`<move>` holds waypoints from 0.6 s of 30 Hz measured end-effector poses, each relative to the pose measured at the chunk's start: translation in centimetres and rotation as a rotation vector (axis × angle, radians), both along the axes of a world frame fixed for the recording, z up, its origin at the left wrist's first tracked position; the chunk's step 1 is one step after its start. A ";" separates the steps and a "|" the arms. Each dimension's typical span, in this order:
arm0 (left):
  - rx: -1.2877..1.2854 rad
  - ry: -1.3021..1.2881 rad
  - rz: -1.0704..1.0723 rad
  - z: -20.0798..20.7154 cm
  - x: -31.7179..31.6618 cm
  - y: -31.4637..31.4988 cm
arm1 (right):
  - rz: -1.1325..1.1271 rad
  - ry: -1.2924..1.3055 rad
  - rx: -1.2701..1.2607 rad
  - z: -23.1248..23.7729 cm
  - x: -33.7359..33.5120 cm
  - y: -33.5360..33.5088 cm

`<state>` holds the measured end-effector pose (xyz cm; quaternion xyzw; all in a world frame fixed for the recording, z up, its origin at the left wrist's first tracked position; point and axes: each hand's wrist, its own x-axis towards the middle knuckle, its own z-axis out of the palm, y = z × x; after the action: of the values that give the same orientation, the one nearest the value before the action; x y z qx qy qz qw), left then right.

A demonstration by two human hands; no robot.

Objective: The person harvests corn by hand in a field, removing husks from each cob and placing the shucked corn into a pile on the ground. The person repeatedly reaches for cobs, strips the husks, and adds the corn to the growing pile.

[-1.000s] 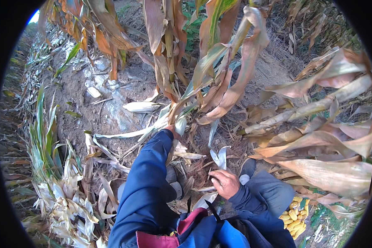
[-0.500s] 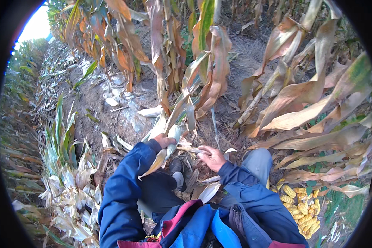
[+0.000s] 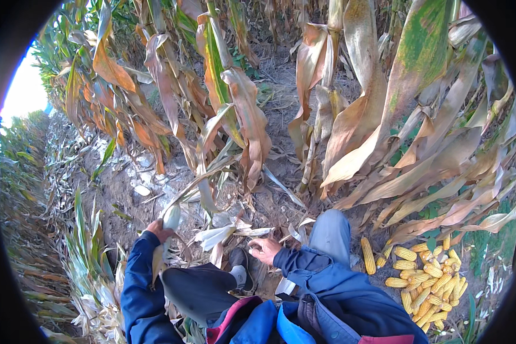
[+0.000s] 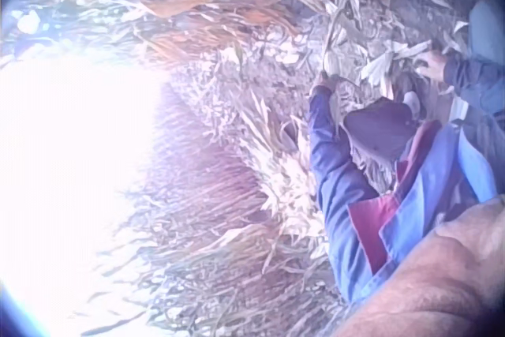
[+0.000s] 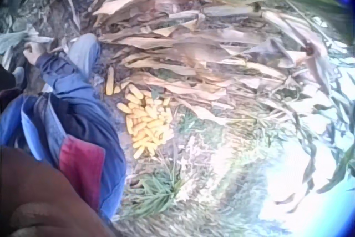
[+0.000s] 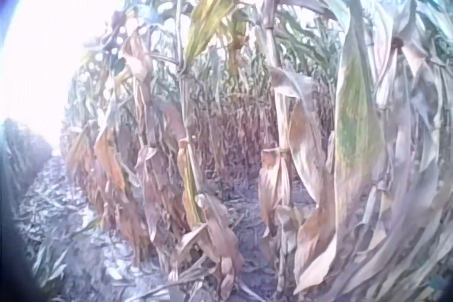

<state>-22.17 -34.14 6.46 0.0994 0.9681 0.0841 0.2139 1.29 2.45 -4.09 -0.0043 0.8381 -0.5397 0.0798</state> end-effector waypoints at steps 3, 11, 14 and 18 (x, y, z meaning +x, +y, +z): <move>-0.395 0.176 0.042 4.4 0.9 -3.8 | 0.028 0.010 0.012 0.4 0.2 0.2; -0.687 0.427 0.445 13.8 7.6 -15.6 | 0.048 0.027 0.005 1.9 1.5 1.0; -0.801 0.597 0.450 16.6 12.0 -20.7 | 0.035 0.056 0.013 1.8 2.0 1.3; -0.929 0.803 0.508 21.7 17.4 -26.7 | 0.009 0.064 -0.010 1.8 2.5 1.4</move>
<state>-4.75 -60.85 28.17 -0.2109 0.9015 -0.3378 -0.1695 3.81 3.80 -2.26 -0.0256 0.8374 -0.5431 0.0553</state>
